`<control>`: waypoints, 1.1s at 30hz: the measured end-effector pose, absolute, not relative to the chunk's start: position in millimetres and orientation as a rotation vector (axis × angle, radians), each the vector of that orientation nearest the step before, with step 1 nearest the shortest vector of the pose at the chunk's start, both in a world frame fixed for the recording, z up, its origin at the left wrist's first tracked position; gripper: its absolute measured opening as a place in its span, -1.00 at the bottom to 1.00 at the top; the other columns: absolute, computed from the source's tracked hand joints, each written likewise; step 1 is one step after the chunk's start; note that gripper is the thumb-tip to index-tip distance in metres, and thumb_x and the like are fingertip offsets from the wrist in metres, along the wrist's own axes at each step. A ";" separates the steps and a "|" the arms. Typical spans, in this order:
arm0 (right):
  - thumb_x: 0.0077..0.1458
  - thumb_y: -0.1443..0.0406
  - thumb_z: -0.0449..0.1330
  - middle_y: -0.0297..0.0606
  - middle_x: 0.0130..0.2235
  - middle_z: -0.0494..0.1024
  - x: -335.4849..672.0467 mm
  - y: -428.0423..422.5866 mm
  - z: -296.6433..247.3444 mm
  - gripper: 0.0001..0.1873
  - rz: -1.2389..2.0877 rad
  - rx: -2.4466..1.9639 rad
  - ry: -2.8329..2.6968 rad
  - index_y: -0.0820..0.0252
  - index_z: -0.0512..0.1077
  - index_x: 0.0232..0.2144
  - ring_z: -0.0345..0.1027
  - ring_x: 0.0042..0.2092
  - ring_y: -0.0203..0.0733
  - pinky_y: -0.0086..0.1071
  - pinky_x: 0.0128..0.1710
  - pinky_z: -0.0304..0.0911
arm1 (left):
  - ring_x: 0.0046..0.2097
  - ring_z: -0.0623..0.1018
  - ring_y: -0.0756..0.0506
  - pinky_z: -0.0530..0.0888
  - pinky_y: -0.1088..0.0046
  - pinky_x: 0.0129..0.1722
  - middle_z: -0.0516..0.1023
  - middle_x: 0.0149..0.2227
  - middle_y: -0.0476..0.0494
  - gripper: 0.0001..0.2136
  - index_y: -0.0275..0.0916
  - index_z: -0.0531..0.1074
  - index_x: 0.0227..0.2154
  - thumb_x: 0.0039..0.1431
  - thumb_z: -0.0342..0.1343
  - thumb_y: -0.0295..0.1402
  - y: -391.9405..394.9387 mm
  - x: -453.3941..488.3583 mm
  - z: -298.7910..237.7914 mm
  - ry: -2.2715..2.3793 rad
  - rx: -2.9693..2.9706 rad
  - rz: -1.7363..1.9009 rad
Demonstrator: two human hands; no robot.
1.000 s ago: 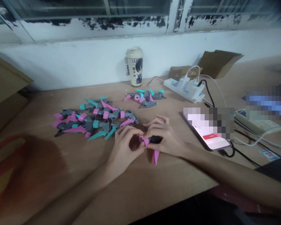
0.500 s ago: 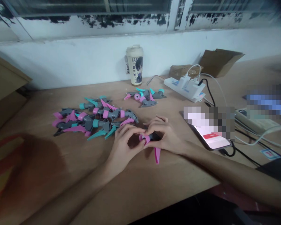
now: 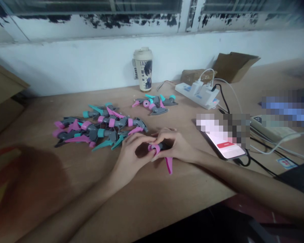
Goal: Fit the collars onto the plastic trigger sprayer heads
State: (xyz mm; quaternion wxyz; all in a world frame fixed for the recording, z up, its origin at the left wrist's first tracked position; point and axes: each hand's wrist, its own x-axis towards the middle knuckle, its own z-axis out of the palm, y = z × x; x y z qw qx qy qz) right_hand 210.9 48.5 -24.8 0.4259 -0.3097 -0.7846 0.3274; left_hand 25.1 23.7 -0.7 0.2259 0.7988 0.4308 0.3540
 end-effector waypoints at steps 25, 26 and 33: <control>-0.27 0.18 0.41 -0.42 -0.37 0.55 204.0 36.8 -19.9 -0.70 0.585 -0.752 -1.976 0.07 0.42 -0.45 0.37 -0.18 -0.20 -0.10 0.07 -0.03 | -0.22 0.48 -0.08 0.40 0.35 -0.16 0.51 -0.28 0.00 -0.88 -0.19 0.44 -0.39 -0.06 0.17 -0.47 26.2 28.4 42.2 1.152 2.003 0.659; -0.27 0.18 0.41 -0.42 -0.38 0.54 204.0 37.2 -20.2 -0.70 0.589 -0.759 -1.961 0.07 0.42 -0.45 0.37 -0.19 -0.20 -0.11 0.06 -0.02 | -0.21 0.47 -0.08 0.40 0.35 -0.16 0.50 -0.27 -0.01 -0.88 -0.19 0.44 -0.38 -0.04 0.16 -0.45 26.4 28.3 39.4 1.163 2.007 0.675; -0.25 0.18 0.40 -0.38 -0.35 0.52 204.2 39.0 -20.4 -0.71 0.603 -0.818 -1.911 0.10 0.41 -0.45 0.37 -0.24 -0.22 -0.15 0.02 0.03 | -0.17 0.45 -0.07 0.36 0.36 -0.13 0.46 -0.26 -0.04 -0.89 -0.20 0.41 -0.30 0.07 0.09 -0.40 26.6 29.9 23.1 1.167 2.020 0.835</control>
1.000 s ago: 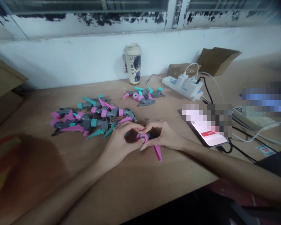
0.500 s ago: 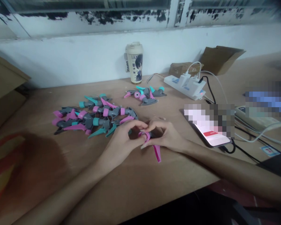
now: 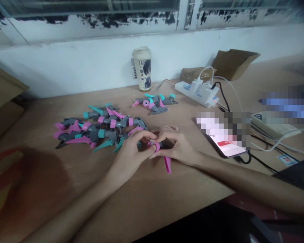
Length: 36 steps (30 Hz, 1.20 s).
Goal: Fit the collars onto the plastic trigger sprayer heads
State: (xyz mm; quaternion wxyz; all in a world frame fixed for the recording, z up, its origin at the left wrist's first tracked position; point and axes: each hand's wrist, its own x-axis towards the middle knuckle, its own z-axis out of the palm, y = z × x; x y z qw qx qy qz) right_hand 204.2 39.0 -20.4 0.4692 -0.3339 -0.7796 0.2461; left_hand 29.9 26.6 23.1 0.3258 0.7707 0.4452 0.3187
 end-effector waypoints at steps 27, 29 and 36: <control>-0.09 0.12 0.30 -0.39 -0.35 0.52 197.4 35.4 -19.5 -0.76 0.486 -0.849 -2.018 0.10 0.38 -0.45 0.37 -0.18 -0.23 -0.11 0.12 -0.13 | -0.23 0.44 -0.07 0.36 0.36 -0.19 0.45 -0.31 -0.03 -0.92 -0.22 0.38 -0.40 0.01 0.03 -0.45 24.9 30.2 28.5 1.243 1.993 0.764; -0.08 0.13 0.30 -0.41 -0.37 0.52 196.4 34.0 -19.2 -0.77 0.439 -0.851 -2.024 0.10 0.38 -0.46 0.37 -0.17 -0.23 -0.12 0.13 -0.15 | -0.24 0.45 -0.07 0.36 0.36 -0.19 0.46 -0.32 -0.02 -0.92 -0.22 0.38 -0.41 0.01 0.02 -0.46 24.0 30.8 28.2 1.269 2.010 0.777; 0.00 0.21 0.25 -0.41 -0.36 0.55 194.9 27.3 -13.2 -0.87 0.254 -0.884 -1.987 0.10 0.38 -0.46 0.40 -0.16 -0.23 -0.12 0.16 -0.22 | -0.22 0.44 -0.06 0.37 0.38 -0.20 0.46 -0.30 -0.01 -0.89 -0.19 0.39 -0.35 0.05 0.01 -0.46 22.8 32.0 29.0 1.254 1.962 0.800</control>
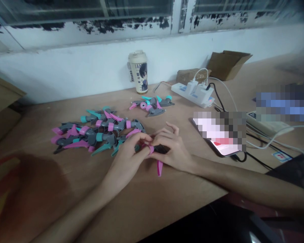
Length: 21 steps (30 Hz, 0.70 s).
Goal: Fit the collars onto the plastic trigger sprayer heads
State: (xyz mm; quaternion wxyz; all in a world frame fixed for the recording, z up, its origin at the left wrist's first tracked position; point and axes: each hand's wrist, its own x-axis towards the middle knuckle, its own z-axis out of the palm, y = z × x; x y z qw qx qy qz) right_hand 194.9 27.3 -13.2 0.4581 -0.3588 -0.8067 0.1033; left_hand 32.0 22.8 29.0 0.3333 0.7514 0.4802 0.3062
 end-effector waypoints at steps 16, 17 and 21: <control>0.03 0.32 0.18 -0.42 -0.40 0.52 193.9 26.7 -16.4 -0.96 0.087 -0.818 -2.026 0.12 0.39 -0.45 0.41 -0.30 -0.32 -0.14 0.14 -0.13 | -0.22 0.44 -0.08 0.35 0.36 -0.21 0.45 -0.30 -0.04 -0.90 -0.21 0.35 -0.40 -0.04 0.04 -0.48 17.1 34.8 33.1 1.431 2.060 0.816; 0.02 0.33 0.18 -0.42 -0.39 0.53 194.0 26.8 -15.8 -0.98 0.055 -0.828 -2.008 0.12 0.39 -0.44 0.40 -0.30 -0.31 -0.14 0.12 -0.12 | -0.20 0.44 -0.09 0.35 0.35 -0.21 0.45 -0.27 -0.06 -0.89 -0.22 0.34 -0.38 -0.04 0.06 -0.46 15.8 35.9 32.4 1.519 2.080 0.849; 0.03 0.35 0.17 -0.41 -0.38 0.54 195.8 28.8 -14.4 -0.97 -0.037 -0.896 -1.980 0.12 0.39 -0.40 0.39 -0.31 -0.30 -0.14 0.10 -0.09 | -0.25 0.45 -0.12 0.32 0.31 -0.25 0.48 -0.30 -0.08 -0.91 -0.23 0.35 -0.42 0.00 0.07 -0.33 17.9 42.8 41.4 1.763 2.193 0.672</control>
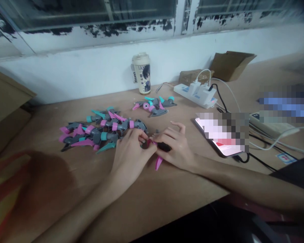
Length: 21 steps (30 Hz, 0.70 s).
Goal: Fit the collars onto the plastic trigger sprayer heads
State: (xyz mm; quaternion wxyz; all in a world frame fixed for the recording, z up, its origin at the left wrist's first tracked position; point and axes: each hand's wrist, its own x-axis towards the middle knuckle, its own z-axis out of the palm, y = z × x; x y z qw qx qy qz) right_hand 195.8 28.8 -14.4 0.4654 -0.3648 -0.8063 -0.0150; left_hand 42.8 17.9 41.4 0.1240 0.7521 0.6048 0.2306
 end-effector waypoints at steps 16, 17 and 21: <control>-0.01 0.45 0.15 -0.22 -0.21 0.48 202.0 47.9 -18.9 -0.81 0.363 -1.078 -1.905 0.18 0.37 -0.28 0.35 -0.14 -0.15 -0.29 -0.18 0.30 | -0.37 0.49 -0.22 0.22 0.21 -0.28 0.54 -0.47 -0.22 -0.77 -0.24 0.48 -0.62 0.02 -0.03 -0.37 43.1 73.6 51.1 1.919 2.789 0.240; -0.02 0.44 0.17 -0.22 -0.20 0.48 203.3 49.0 -18.1 -0.79 0.387 -1.085 -1.914 0.18 0.37 -0.27 0.36 -0.13 -0.15 -0.28 -0.18 0.30 | -0.37 0.48 -0.21 0.22 0.21 -0.27 0.54 -0.47 -0.21 -0.77 -0.24 0.48 -0.62 0.02 -0.03 -0.37 43.5 71.5 50.6 1.916 2.773 0.274; 0.00 0.30 0.23 -0.28 -0.22 0.53 211.9 52.2 -14.4 -0.81 0.531 -1.072 -1.847 0.13 0.37 -0.27 0.41 -0.17 -0.18 -0.26 -0.16 0.31 | -0.34 0.47 -0.17 0.24 0.27 -0.25 0.51 -0.51 -0.13 -0.82 -0.23 0.45 -0.66 -0.05 0.02 -0.38 45.3 50.2 55.2 1.893 2.599 0.536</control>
